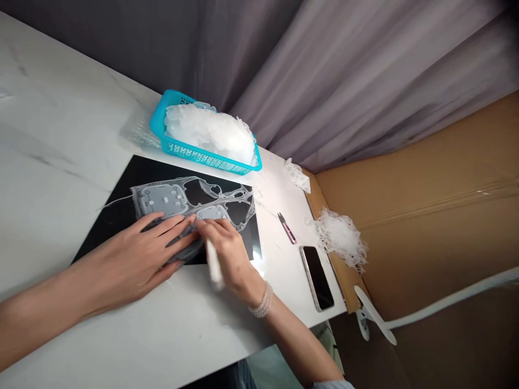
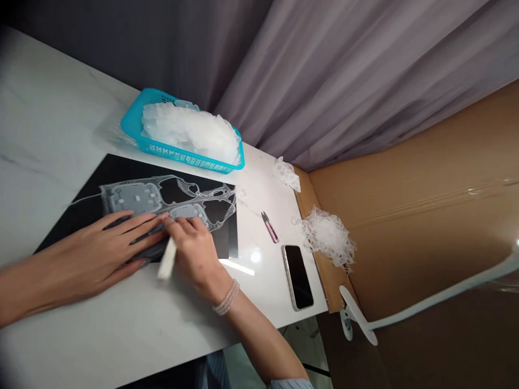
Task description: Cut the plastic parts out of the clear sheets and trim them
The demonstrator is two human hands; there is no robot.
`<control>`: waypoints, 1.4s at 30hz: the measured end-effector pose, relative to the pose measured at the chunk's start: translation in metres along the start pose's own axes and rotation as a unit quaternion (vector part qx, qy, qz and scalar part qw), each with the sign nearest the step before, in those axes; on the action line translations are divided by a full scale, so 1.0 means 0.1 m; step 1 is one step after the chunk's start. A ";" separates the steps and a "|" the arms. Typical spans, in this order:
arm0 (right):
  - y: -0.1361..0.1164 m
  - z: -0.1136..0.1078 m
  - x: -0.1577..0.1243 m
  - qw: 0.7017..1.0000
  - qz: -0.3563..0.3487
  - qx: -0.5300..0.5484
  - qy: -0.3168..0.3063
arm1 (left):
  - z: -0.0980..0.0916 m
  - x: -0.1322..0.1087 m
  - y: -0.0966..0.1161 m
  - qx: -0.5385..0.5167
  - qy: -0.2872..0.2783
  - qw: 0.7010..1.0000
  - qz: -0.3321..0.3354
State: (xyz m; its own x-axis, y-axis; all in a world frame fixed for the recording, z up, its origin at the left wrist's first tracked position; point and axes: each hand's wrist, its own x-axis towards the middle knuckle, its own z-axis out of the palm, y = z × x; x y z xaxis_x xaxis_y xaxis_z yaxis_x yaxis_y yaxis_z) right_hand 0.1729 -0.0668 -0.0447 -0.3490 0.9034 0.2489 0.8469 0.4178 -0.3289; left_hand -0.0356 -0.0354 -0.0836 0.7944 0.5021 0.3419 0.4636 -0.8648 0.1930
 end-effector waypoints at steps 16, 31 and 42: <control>0.52 -0.73 -0.43 0.850 0.216 0.412 0.245 | -0.39 0.43 0.27 -0.263 0.032 0.947 -0.179; 0.35 -0.70 -0.05 0.905 0.237 0.344 0.081 | -0.35 0.73 0.34 -0.649 -0.052 0.666 -0.365; 0.57 -0.38 -0.02 0.937 0.202 0.255 0.130 | -0.48 0.71 0.53 -0.489 0.097 0.774 -0.391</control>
State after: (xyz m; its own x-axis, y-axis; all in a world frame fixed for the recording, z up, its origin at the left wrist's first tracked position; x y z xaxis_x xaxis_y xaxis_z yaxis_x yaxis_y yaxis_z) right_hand 0.2368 -0.0484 -0.0297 0.1248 0.9716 0.2011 0.5637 0.0974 -0.8202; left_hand 0.0267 -0.0463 -0.0051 0.3038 0.9455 -0.1174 0.1783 0.0646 0.9819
